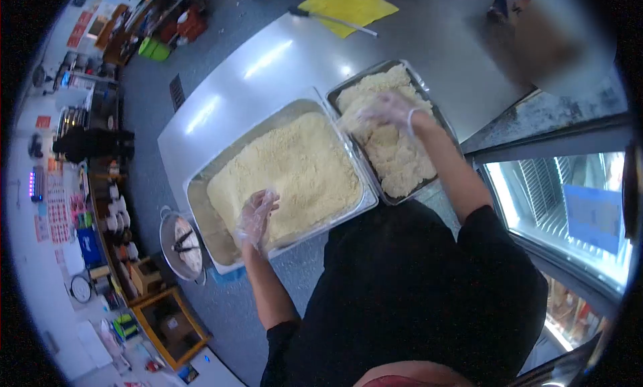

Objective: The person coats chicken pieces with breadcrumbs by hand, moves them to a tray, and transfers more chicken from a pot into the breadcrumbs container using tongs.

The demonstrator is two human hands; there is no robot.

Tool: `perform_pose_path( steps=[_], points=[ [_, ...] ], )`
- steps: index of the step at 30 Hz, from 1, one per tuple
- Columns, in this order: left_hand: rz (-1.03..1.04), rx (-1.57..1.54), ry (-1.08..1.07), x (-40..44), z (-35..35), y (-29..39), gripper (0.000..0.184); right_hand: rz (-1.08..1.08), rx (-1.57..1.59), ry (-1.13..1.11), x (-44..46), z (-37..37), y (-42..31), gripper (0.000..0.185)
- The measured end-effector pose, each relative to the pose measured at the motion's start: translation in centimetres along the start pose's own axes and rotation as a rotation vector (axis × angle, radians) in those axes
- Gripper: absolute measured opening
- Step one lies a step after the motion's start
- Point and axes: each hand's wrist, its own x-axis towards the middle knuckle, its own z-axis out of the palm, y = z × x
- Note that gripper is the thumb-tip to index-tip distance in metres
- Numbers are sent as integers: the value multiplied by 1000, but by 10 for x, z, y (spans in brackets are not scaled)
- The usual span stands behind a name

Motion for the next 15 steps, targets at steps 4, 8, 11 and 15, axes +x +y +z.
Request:
perform_pose_path(
  steps=[4, 8, 11, 15],
  points=[
    [-43, 68, 65, -20, -6, -21, 52, -119, -150, 130, 45, -20, 40, 61],
    [-161, 3, 175, -35, -12, -35, 54, -129, -535, 354, 55, -8, 45, 72],
    [-141, 27, 227, -47, -21, -31, 55, -199, -673, 466, 43, -17, 31, 57],
    [-140, 45, 294, -50, -38, -46, 53, -247, -891, 411, 38, 2, 32, 42]
  ],
)
